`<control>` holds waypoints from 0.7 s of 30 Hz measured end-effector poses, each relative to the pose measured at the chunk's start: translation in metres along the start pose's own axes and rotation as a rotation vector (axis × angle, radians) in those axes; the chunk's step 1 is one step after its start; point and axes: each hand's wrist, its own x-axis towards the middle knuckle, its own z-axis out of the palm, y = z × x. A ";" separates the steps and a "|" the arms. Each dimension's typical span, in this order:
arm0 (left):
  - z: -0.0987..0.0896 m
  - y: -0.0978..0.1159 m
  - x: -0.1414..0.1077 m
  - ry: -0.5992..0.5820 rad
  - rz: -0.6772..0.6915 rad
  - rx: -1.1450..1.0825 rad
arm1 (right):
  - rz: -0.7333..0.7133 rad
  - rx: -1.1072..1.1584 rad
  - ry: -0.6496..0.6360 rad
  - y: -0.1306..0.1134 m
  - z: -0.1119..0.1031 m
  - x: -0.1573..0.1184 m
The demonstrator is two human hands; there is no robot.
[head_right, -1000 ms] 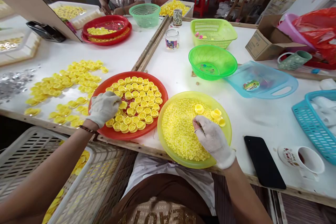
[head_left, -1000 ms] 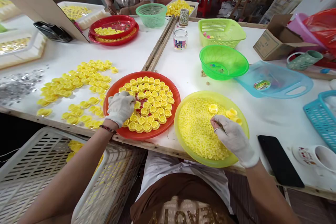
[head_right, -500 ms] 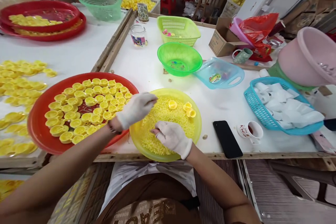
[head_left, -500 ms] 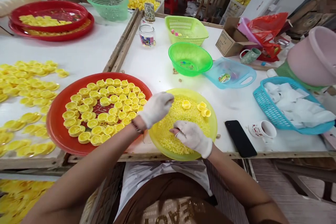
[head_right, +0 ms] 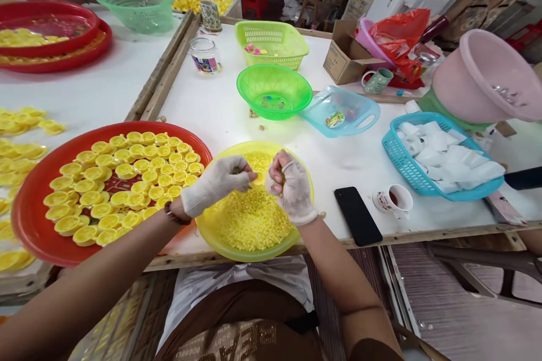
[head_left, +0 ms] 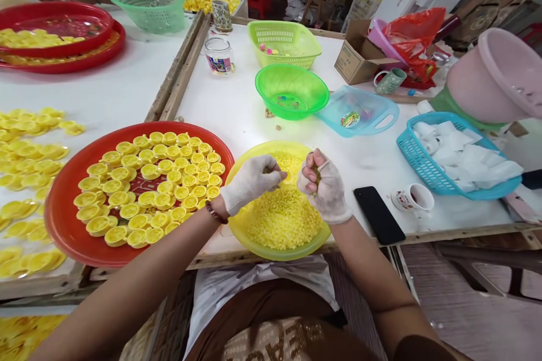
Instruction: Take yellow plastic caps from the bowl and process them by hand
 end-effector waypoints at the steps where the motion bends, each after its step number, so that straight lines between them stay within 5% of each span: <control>1: 0.001 -0.001 -0.006 -0.035 -0.012 -0.102 | -0.057 -0.017 0.006 0.000 0.006 0.002; 8: 0.013 -0.010 -0.024 -0.063 -0.043 -0.305 | -0.270 -0.119 0.019 0.011 0.034 0.008; 21: -0.005 -0.010 -0.037 -0.042 -0.134 -0.476 | -0.193 -0.087 0.074 0.011 0.010 -0.003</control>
